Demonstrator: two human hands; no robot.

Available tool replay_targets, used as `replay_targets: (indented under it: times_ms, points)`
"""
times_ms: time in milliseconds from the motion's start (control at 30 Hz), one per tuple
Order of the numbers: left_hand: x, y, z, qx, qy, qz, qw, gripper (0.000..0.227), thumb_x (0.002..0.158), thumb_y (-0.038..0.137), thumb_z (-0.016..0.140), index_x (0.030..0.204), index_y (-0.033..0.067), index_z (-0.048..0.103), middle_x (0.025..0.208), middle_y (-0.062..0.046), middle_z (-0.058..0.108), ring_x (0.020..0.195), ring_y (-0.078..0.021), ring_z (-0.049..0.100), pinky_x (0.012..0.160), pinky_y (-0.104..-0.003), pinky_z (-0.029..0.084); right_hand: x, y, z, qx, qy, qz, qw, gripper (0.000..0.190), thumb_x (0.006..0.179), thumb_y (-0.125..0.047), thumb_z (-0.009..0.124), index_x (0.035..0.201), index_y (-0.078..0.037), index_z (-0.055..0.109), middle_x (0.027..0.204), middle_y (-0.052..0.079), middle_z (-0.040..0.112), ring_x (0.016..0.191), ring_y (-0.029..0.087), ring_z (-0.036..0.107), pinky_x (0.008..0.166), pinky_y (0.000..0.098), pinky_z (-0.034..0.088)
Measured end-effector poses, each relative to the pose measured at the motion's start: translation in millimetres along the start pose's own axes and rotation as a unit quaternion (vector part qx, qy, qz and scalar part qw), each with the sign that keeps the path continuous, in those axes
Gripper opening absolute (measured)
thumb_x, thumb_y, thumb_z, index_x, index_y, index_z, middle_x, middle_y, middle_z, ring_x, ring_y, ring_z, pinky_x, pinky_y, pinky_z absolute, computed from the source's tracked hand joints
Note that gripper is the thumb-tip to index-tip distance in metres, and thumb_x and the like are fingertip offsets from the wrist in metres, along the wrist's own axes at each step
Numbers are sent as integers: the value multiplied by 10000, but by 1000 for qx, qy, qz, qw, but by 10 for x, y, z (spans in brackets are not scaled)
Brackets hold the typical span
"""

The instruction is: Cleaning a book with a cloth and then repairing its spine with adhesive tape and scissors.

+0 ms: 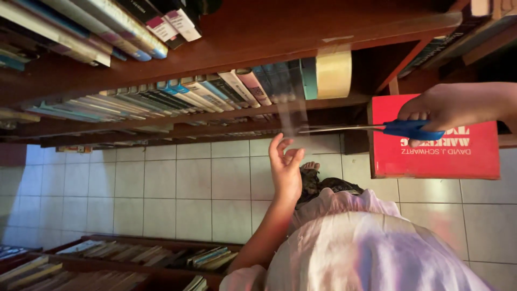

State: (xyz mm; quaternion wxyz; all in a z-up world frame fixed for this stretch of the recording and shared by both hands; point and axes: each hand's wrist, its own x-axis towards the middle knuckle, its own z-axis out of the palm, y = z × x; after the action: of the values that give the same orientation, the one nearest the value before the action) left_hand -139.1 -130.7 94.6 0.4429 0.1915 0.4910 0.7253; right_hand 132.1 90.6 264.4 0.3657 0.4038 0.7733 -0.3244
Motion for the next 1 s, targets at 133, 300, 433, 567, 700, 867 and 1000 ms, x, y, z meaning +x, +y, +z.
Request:
replay_targets:
  times_ms: [133,300,433,567,700,867,1000]
  points:
    - [-55,-21,-4,-4,11,-13,1000,617,874,-27,745,1411,125,484,1198,-94,558,921,-127,673,937,-300,538,-215,-416,-124,53,-14,14,998,229,808,-328,791,1014,-253,857,856,-49,846,781,96,701,713,238,474]
    - [-66,48,-8,-6,5,-14,1000,622,866,-20,755,1404,139,484,1177,-95,558,899,-137,676,912,-290,547,-191,-534,-101,76,-22,10,997,310,787,-156,661,1002,-252,862,890,-61,825,813,97,676,745,230,462]
    - [-61,123,-1,11,16,-40,999,613,870,-9,762,1396,156,494,1155,-70,529,867,-144,682,876,-312,566,-112,-538,-73,46,-10,-2,999,369,812,-131,640,1051,-309,857,862,-89,838,763,80,665,713,215,464]
    - [-91,240,47,16,16,-68,997,596,867,4,768,1381,132,493,1139,-73,548,868,-153,655,894,-341,582,116,-341,79,64,29,-10,997,289,797,-156,662,1001,-260,837,852,-75,818,785,85,691,738,228,511]
    - [-167,144,-39,38,17,-97,994,586,839,-10,773,1343,133,508,1150,-78,556,891,-149,664,894,-319,571,61,-367,100,107,19,-24,994,247,759,-102,668,825,-204,882,707,-42,741,681,97,624,680,225,458]
    - [-368,95,-169,162,9,-194,968,377,818,-22,781,1146,84,626,1110,-55,654,1067,-212,667,961,-292,566,-139,-425,-26,95,35,24,995,164,776,-197,779,870,-273,888,739,-63,792,702,83,638,696,224,453]
    - [-334,-120,-322,35,-8,-226,973,147,926,-61,656,1043,6,598,1068,-135,622,990,-293,715,897,-356,623,-409,-157,-239,-13,325,-134,936,406,806,-254,726,1211,-280,722,1098,-13,765,913,185,725,828,307,553]
